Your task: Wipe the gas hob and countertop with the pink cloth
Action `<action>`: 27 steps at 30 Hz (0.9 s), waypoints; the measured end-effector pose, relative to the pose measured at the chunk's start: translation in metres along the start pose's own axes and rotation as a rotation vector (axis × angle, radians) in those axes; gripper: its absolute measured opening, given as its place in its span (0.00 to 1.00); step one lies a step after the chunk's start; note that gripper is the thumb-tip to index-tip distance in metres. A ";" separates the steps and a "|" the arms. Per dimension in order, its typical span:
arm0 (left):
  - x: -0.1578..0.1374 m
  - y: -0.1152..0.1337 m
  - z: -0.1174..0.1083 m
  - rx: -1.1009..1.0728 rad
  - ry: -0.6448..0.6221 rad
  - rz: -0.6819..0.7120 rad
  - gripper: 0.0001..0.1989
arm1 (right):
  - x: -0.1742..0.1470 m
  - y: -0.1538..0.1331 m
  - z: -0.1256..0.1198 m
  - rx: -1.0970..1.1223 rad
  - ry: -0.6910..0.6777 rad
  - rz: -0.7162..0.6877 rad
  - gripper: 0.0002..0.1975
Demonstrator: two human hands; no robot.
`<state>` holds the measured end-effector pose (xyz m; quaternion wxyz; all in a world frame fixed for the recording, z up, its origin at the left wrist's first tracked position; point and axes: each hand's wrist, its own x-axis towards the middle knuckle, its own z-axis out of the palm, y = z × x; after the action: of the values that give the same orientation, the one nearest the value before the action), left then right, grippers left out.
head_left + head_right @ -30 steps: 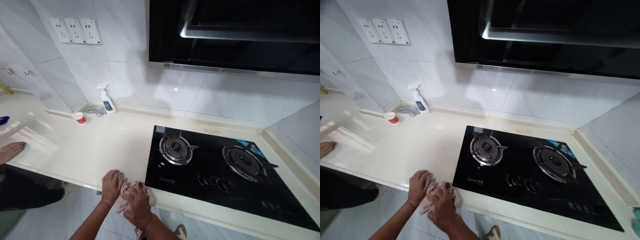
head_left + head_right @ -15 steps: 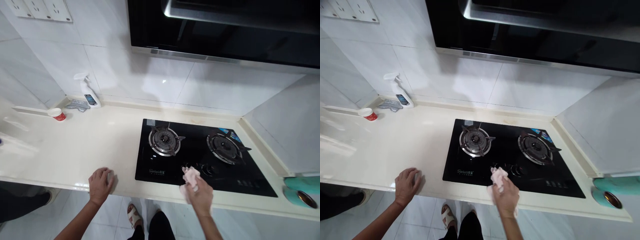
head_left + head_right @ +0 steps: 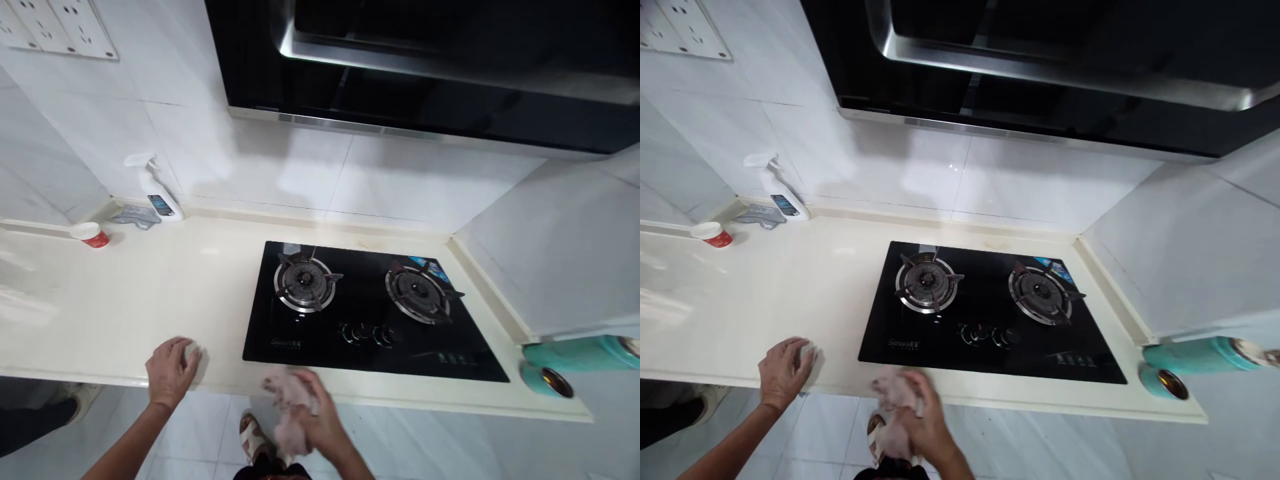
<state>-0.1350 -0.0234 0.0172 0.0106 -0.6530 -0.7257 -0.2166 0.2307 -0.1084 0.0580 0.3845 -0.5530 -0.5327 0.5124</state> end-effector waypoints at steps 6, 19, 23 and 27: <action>0.001 0.004 0.000 0.035 -0.039 -0.035 0.20 | -0.024 0.043 -0.186 -0.366 0.553 0.165 0.26; 0.007 0.017 -0.013 0.049 -0.113 -0.084 0.20 | 0.026 0.003 -0.023 -0.846 0.012 -0.193 0.23; 0.007 0.016 -0.013 0.044 -0.128 -0.088 0.21 | -0.001 0.003 -0.046 -0.388 0.003 -0.159 0.21; 0.007 0.011 -0.008 0.048 -0.115 -0.087 0.19 | -0.031 0.017 -0.177 -0.316 0.325 0.140 0.26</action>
<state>-0.1275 -0.0188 0.0300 -0.0250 -0.6318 -0.7577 -0.1616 0.4099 -0.1201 0.0785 0.3372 -0.7172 -0.4977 0.3525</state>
